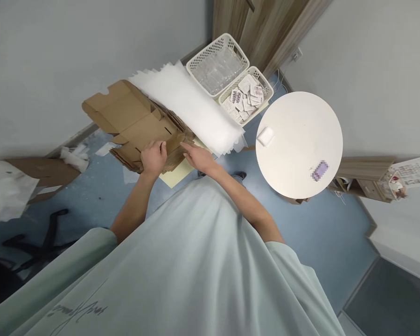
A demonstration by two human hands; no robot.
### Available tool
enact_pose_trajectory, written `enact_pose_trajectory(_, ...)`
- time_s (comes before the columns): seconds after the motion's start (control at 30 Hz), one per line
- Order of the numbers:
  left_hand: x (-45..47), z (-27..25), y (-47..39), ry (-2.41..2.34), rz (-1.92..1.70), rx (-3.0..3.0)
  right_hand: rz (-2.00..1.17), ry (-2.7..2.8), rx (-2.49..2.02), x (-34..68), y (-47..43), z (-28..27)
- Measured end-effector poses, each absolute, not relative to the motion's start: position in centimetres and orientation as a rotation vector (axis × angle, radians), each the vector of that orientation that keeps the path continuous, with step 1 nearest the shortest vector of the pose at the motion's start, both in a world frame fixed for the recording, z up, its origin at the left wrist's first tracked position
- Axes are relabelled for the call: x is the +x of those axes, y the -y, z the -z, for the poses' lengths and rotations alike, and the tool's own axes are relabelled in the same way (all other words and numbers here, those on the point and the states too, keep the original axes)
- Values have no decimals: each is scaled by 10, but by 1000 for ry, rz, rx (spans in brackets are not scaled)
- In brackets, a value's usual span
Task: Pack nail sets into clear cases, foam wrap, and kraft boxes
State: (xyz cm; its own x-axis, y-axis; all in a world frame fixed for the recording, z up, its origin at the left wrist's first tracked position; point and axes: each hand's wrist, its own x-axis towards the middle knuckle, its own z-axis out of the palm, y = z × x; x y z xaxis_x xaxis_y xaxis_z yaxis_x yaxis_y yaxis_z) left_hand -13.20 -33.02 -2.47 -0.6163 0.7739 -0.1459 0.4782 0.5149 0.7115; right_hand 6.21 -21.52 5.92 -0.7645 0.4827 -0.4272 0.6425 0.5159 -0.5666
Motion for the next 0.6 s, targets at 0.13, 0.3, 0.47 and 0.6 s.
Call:
enact_pose_trajectory(0.13,-130,23,333,-2289,-855,1097,768,-2466,767,25,217,-51)
enact_pose_trajectory(0.3,-123,10,337,-2230,-820,1091,665,-2390,785,18,222,-47)
enact_pose_trajectory(0.47,-124,-20,351,-2245,-906,1161,627,-2352,762,16,227,-53)
enact_pose_trajectory(0.6,-137,-58,364,-2280,-1185,1312,652,-2339,762,12,230,-58)
